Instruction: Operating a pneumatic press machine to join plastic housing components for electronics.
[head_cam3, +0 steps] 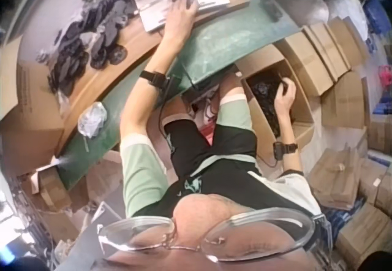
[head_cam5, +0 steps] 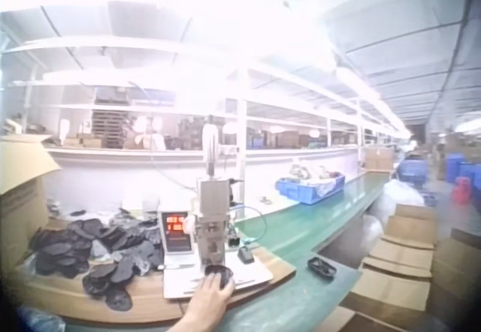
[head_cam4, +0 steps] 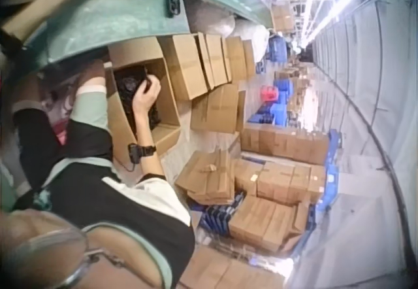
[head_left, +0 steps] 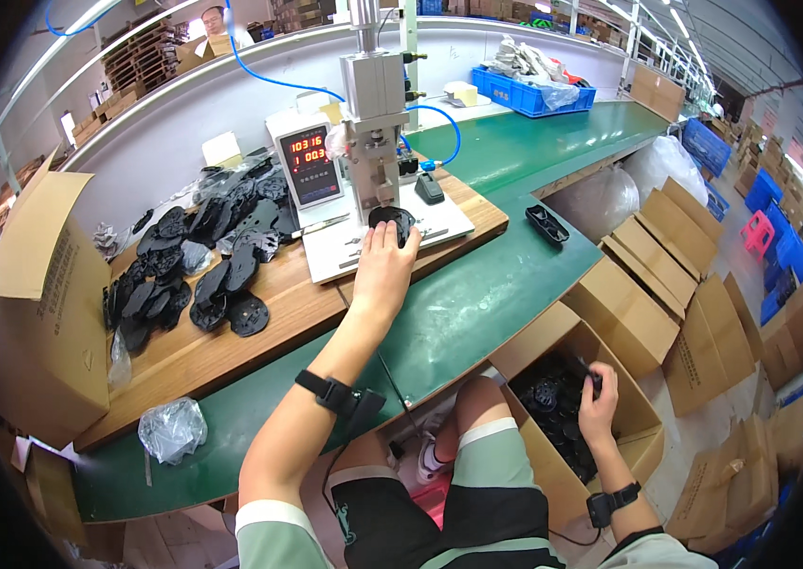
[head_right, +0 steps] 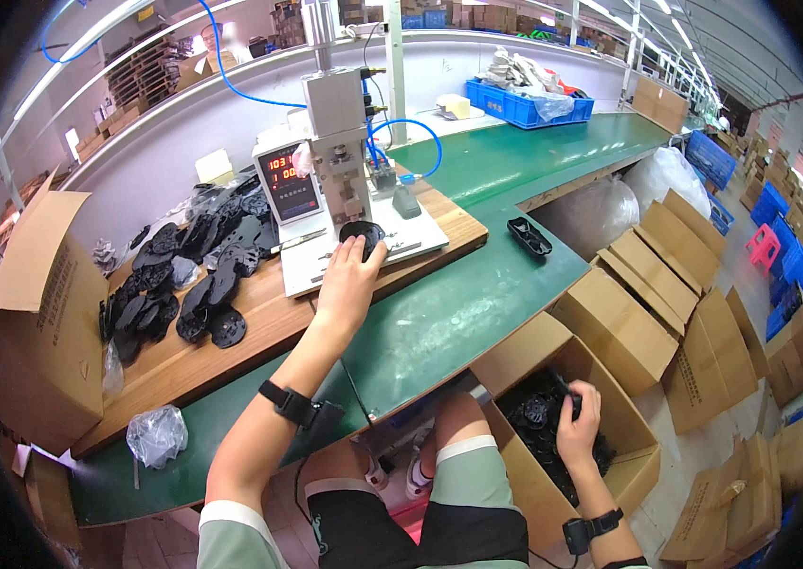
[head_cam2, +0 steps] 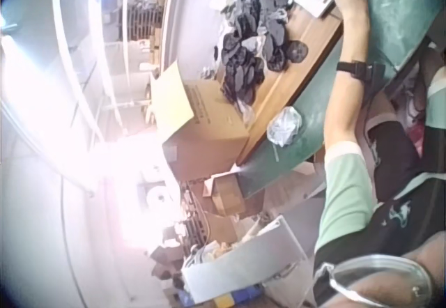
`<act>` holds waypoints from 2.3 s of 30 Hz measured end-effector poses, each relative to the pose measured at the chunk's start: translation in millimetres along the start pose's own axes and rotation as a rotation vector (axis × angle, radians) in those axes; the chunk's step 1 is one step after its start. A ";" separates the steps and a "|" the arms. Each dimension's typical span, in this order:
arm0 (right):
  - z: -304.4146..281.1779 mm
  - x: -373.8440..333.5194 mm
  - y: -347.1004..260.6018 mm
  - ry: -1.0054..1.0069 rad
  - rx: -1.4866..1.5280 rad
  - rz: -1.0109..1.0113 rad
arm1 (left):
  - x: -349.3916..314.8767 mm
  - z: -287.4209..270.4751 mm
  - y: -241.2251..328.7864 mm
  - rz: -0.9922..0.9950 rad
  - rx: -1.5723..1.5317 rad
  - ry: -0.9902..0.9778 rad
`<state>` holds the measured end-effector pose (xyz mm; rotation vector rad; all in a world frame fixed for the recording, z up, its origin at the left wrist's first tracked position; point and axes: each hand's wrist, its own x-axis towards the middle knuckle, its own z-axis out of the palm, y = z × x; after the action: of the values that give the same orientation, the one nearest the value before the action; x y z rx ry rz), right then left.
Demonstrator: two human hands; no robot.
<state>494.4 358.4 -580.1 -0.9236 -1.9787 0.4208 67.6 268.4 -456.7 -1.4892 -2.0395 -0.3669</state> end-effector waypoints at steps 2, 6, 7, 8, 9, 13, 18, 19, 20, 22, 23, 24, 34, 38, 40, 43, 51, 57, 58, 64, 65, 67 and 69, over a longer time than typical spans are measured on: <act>-8.5 -40.7 42.4 -0.050 -0.058 0.061 | 2.2 -0.8 1.8 -0.023 -0.097 0.019; 4.3 -128.7 125.8 -0.260 -0.181 0.206 | -1.0 -12.0 -4.7 0.042 -0.090 -0.008; 9.8 -149.0 144.0 -0.288 -0.207 0.235 | -1.7 -9.3 -6.0 0.041 -0.090 -0.011; 17.0 -165.0 156.2 -0.338 -0.223 0.287 | -3.5 -7.1 -9.1 0.043 -0.105 0.007; 23.2 -179.1 165.9 -0.386 -0.243 0.342 | -5.0 -5.7 -10.9 0.048 -0.123 0.025; 55.5 -194.9 163.2 -0.442 -0.319 0.533 | 0.6 -14.0 -3.4 0.015 -0.108 0.015; 81.0 -70.4 1.4 -0.106 -0.105 0.054 | -9.7 -4.5 -13.9 0.037 -0.190 0.051; 74.3 -35.1 -45.6 -0.065 -0.046 -0.050 | -8.8 -2.8 -12.9 0.053 -0.203 0.075; 72.3 -7.6 -80.8 -0.034 0.035 -0.192 | -8.6 -2.2 -12.2 0.053 -0.206 0.071; 75.4 42.7 -144.8 -0.024 0.128 -0.413 | -9.3 -4.5 -14.9 0.036 -0.231 0.076; 84.8 67.3 -169.9 -0.042 0.139 -0.492 | -10.4 -6.8 -15.9 0.033 -0.228 0.077; 99.5 90.6 -188.5 -0.075 0.141 -0.502 | -9.3 -10.8 -14.2 -0.006 -0.294 0.044; 222.7 179.1 -231.1 0.002 -0.002 -0.629 | -21.3 -16.6 -11.7 -0.063 -0.481 0.132; 221.7 189.1 -237.6 -0.063 0.014 -0.660 | -56.6 -37.9 -34.6 -0.102 -0.315 0.076; 219.3 192.1 -231.3 -0.084 -0.005 -0.649 | -79.0 -47.2 -50.3 -0.254 -0.020 -0.114; 220.8 193.1 -233.0 -0.087 -0.017 -0.654 | -129.3 -47.2 -66.4 -0.504 0.433 -0.016; 221.1 190.7 -237.8 -0.092 -0.006 -0.658 | -132.8 -65.2 -53.1 -0.274 -0.061 -0.100; 217.2 193.0 -238.6 -0.100 0.010 -0.671 | -137.8 -69.7 -71.3 -0.150 -0.115 -0.153; 217.5 193.3 -237.4 -0.113 0.020 -0.668 | -137.7 -73.6 -73.7 -0.167 -0.142 -0.179; 214.4 195.2 -235.7 -0.132 0.043 -0.676 | -135.6 -82.9 -88.8 -0.273 -0.212 -0.181; 213.9 195.9 -234.4 -0.140 0.046 -0.669 | -133.2 -85.2 -88.3 -0.316 -0.248 -0.175; 215.1 194.8 -237.1 -0.135 0.057 -0.671 | -129.6 -88.6 -87.7 -0.334 -0.238 -0.184; 216.2 193.9 -238.1 -0.128 0.067 -0.674 | -127.6 -82.9 -88.8 -0.338 -0.281 -0.023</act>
<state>144.6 357.1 -443.5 -0.1537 -2.2302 0.1561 35.3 95.2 -457.2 -1.3012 -2.3361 -0.8028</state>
